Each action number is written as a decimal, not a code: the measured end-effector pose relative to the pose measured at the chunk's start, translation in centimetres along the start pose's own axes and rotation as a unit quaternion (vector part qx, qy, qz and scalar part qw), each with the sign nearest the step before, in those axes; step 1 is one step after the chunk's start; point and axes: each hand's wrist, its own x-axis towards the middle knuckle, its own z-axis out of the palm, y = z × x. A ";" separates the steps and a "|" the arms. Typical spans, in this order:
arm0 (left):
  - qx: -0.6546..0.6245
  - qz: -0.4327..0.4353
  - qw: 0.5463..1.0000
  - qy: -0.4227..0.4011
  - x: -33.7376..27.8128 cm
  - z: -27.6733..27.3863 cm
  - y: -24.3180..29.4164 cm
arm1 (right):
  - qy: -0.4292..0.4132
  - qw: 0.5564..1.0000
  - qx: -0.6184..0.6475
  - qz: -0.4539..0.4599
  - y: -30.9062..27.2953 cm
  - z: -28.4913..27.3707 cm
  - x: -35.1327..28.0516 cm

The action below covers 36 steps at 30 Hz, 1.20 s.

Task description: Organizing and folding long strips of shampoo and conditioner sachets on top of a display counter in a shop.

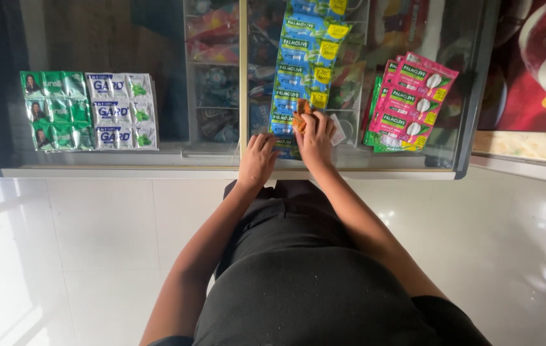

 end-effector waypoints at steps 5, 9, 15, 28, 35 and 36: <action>-0.040 -0.012 0.999 -0.001 -0.2 0.6 -1.7 | -0.076 0.996 0.040 -0.039 -2.8 -0.3 -0.3; -0.092 -0.057 0.994 -0.003 0.4 -0.7 -0.9 | -0.136 0.986 0.039 -0.088 1.1 -1.1 -0.4; -0.138 -0.055 0.989 -0.011 0.8 -0.7 -1.6 | -0.003 0.996 -0.069 0.056 -2.2 -0.2 -1.7; -0.109 0.046 0.993 0.005 0.8 -0.6 -2.2 | -0.030 0.994 -0.018 0.105 -4.4 -1.3 -3.6; -0.089 0.031 0.995 -0.006 -0.7 2.1 -4.0 | -0.054 0.991 0.099 0.076 -7.0 1.1 -1.4; -0.080 0.025 0.996 -0.002 -0.6 2.3 -4.3 | -0.076 0.990 0.107 0.052 -6.8 0.7 -0.8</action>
